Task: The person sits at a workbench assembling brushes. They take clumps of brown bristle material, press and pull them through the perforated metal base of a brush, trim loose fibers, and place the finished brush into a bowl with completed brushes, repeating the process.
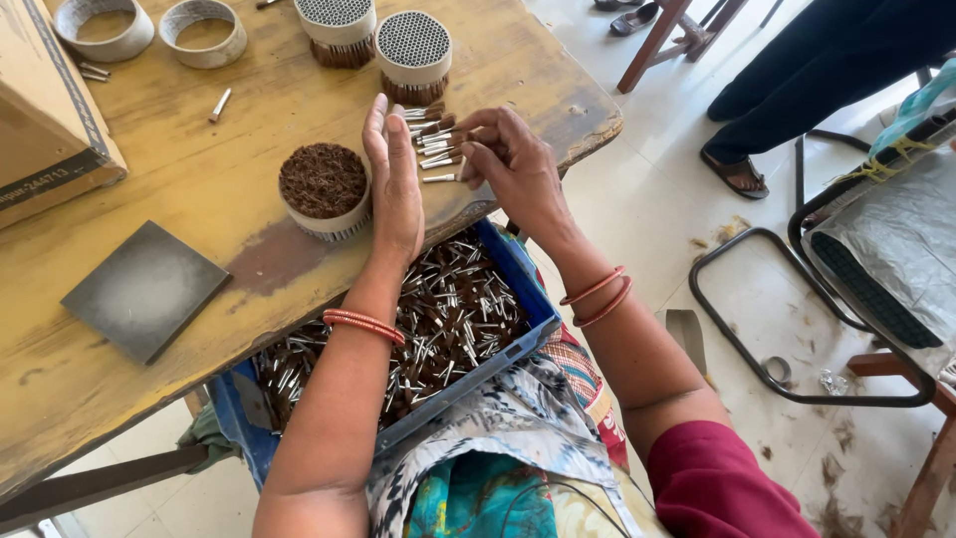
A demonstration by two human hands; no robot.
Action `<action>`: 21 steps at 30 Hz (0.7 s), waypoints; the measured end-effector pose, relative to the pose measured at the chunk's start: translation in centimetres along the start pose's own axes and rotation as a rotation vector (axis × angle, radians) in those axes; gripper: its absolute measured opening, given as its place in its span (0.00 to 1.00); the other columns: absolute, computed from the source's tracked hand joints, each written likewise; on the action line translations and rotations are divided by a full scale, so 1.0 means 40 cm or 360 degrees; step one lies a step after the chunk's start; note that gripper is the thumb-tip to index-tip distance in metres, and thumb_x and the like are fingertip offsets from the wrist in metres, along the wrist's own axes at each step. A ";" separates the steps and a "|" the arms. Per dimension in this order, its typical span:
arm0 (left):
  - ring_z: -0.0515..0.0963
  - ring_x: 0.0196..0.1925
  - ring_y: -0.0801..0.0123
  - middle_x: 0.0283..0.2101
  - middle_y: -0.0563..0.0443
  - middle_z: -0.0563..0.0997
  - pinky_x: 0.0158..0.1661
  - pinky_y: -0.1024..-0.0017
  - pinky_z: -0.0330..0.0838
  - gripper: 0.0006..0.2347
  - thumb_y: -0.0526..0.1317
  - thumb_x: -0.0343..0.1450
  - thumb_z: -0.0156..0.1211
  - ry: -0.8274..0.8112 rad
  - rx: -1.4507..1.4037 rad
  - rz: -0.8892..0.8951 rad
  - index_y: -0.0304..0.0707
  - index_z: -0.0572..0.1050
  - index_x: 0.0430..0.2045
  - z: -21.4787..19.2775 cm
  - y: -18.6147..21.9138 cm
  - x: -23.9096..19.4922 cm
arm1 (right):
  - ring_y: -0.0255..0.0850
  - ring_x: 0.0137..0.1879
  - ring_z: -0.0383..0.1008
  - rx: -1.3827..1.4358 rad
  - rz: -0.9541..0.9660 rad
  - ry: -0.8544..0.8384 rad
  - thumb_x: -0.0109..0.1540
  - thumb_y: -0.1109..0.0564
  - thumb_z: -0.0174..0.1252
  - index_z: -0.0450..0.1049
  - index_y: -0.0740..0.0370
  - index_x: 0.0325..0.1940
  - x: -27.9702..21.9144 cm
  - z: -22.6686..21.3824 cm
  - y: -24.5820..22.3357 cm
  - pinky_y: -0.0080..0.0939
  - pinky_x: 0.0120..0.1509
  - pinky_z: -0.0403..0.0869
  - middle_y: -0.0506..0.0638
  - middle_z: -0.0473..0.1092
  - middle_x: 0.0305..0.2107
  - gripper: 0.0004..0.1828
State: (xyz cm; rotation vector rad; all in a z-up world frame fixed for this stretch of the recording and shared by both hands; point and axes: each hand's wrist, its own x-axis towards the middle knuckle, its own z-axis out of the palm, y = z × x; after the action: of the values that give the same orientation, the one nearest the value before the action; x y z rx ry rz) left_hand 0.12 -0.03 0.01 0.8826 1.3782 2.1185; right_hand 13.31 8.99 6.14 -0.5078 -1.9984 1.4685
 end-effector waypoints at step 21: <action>0.50 0.82 0.50 0.79 0.31 0.52 0.77 0.53 0.41 0.41 0.71 0.75 0.33 0.0078 -0.0031 0.0086 0.39 0.45 0.76 0.016 -0.009 0.001 | 0.58 0.72 0.55 -0.1437 -0.0662 -0.0200 0.56 0.47 0.69 0.75 0.55 0.62 -0.004 -0.016 0.033 0.57 0.73 0.56 0.57 0.57 0.68 0.31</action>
State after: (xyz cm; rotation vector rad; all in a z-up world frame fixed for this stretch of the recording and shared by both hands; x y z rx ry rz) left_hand 0.57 0.54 -0.11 0.8754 1.3699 2.2039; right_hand 13.78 9.77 4.96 -0.3121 -2.6091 0.3027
